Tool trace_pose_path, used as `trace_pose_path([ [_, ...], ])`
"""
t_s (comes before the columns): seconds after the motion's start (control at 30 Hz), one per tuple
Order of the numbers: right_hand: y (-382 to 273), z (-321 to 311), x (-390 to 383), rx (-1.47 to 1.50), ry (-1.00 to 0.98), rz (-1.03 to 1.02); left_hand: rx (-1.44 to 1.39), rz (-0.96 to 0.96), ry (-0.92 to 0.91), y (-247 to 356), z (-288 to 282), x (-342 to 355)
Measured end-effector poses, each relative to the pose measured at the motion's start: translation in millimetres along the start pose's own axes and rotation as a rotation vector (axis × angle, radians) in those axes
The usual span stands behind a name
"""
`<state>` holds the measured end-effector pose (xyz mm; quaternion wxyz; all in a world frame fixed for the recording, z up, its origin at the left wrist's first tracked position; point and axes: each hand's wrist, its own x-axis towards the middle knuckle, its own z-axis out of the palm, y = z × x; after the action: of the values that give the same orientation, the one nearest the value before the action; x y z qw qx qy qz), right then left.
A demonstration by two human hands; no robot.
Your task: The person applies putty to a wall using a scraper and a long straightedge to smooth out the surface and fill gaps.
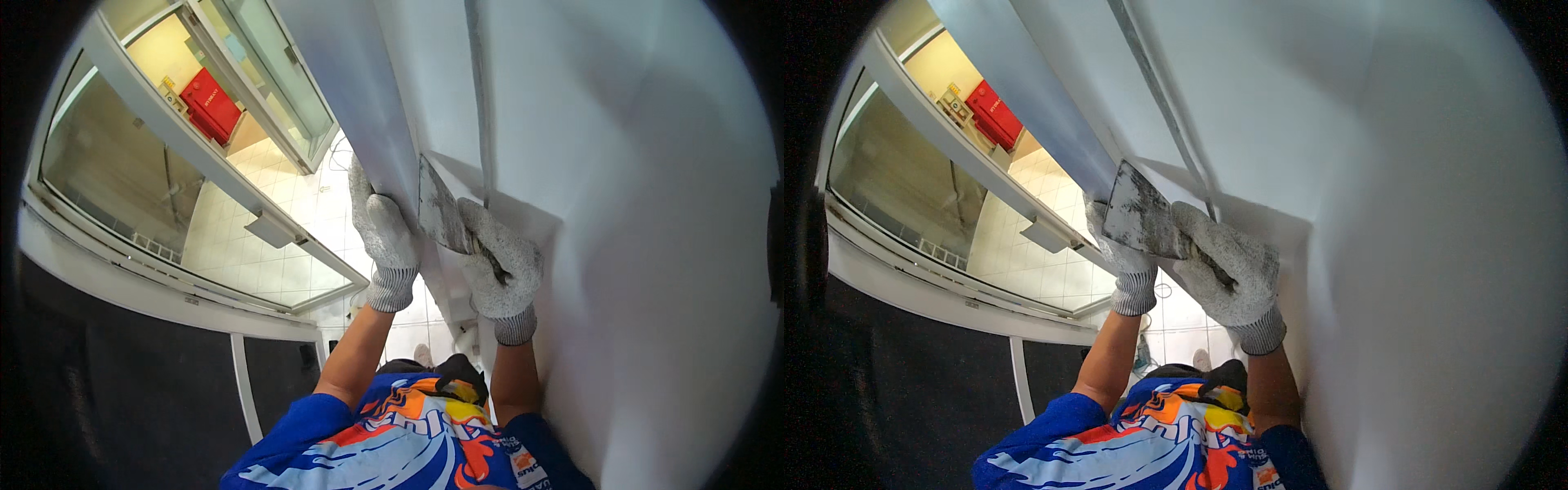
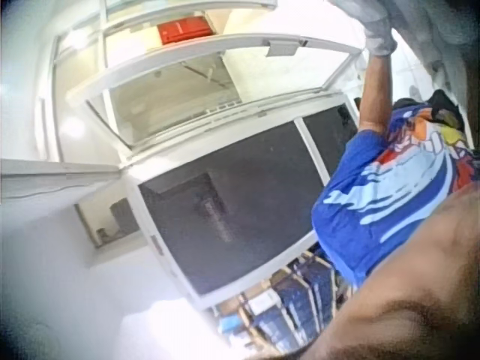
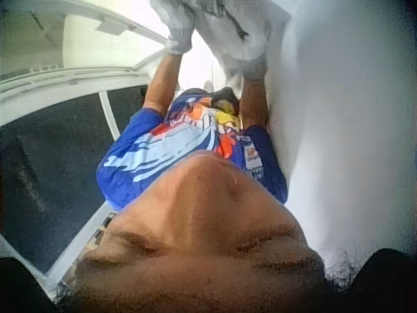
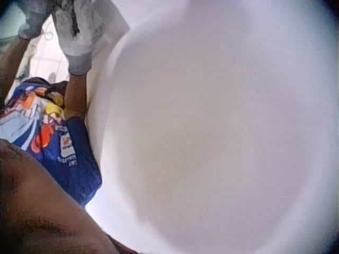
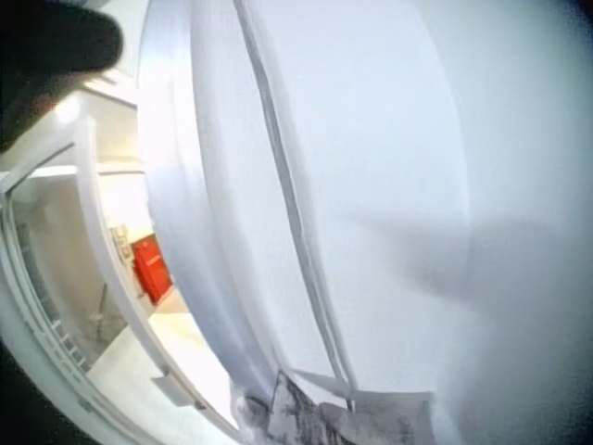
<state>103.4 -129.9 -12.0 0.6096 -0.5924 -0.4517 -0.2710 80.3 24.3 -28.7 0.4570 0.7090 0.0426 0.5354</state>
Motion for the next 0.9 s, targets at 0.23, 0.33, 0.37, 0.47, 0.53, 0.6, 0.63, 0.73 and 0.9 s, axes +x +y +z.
trace_pose_path([
  [0.23,-3.2,3.8,-5.6,0.034,0.003,0.039,0.246,-0.017,0.066,-41.4,-12.2,-21.3],
  [0.33,-4.7,0.4,-1.6,-0.033,-0.022,0.038,-0.203,-0.142,0.01,-1.4,-0.1,-3.8],
  [0.37,-8.4,-0.1,0.5,-0.069,-0.049,0.074,-0.097,-0.081,0.019,1.4,0.7,-2.5],
  [0.47,-11.4,0.8,12.9,0.061,-0.026,0.101,0.062,0.028,0.018,1.7,-0.3,-1.4],
  [0.53,-13.9,-2.8,8.8,-0.021,-0.038,0.047,0.108,0.08,0.017,-0.8,-1.6,-1.5],
  [0.6,-14.1,-3.6,6.6,-0.106,-0.053,-0.015,0.002,-0.014,0.027,-9.1,-2.3,-4.1],
  [0.63,-13.8,-1.5,3.0,-0.08,-0.044,0.001,-0.03,-0.049,0.03,-12.9,-3.8,-6.9],
  [0.73,-5.5,4.4,14.4,-0.006,-0.007,-0.011,0.144,0.039,0.016,-16.2,-5.5,-8.8],
  [0.9,-14.0,-0.1,10.9,0.011,-0.052,-0.01,0.099,0.004,0.037,-7.8,-5.7,-3.8],
])
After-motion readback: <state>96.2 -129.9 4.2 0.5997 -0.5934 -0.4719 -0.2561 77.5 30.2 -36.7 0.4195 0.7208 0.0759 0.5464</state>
